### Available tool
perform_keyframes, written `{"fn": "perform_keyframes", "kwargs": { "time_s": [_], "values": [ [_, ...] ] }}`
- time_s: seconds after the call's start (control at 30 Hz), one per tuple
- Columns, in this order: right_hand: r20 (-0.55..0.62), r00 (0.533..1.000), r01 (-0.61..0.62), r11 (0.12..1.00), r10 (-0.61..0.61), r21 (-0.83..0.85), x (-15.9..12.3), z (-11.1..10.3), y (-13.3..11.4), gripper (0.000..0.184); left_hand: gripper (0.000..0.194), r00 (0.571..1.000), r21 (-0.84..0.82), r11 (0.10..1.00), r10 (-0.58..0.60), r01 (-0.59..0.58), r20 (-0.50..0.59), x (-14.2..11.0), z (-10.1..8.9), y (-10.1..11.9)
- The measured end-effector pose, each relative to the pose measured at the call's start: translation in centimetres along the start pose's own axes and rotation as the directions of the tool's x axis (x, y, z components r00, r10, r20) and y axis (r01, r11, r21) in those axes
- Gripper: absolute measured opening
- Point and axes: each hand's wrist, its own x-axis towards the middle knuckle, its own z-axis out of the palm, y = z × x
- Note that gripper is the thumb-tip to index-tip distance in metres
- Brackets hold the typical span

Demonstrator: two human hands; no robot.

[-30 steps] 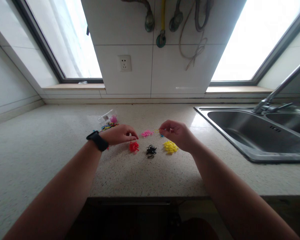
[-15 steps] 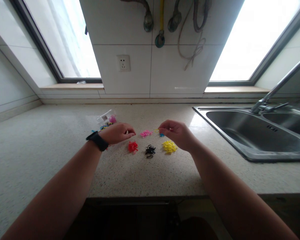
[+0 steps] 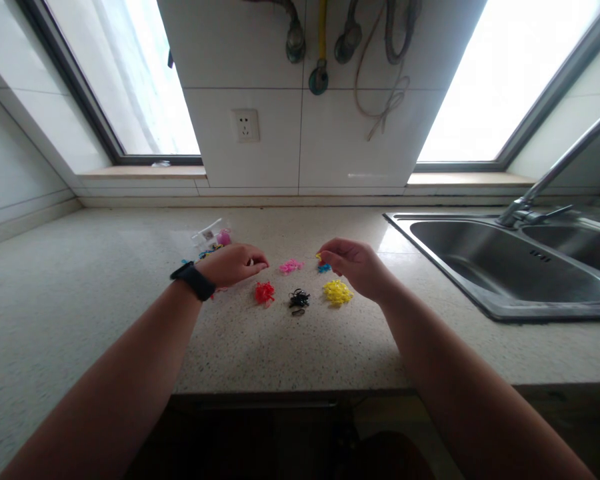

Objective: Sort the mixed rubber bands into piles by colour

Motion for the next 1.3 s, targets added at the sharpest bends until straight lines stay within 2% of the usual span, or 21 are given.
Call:
{"fn": "perform_keyframes", "kwargs": {
  "time_s": [0.27,0.8,1.07,1.3],
  "values": [
    [0.045,0.999,-0.006,1.000,0.005,0.019,-0.1,0.0,-0.1,0.020,0.029,1.000,0.017,1.000,-0.014,0.014,-0.018,0.0,0.1,-0.3],
    [0.051,0.999,-0.009,1.000,0.008,0.011,-0.1,-0.1,-0.4,0.018,0.030,1.000,0.028,1.000,-0.005,0.006,-0.019,-0.1,-0.2,-0.1],
    [0.068,0.997,-0.027,0.999,0.029,-0.027,-0.2,-0.7,-0.7,0.018,0.033,0.999,0.032,0.999,-0.008,0.009,-0.032,-0.2,0.0,-0.6],
    [0.130,0.991,0.003,0.995,0.009,-0.095,-0.2,-1.2,0.2,0.020,0.033,0.999,0.028,0.999,-0.030,0.031,-0.027,-0.2,-0.1,-0.6]
  ]
}}
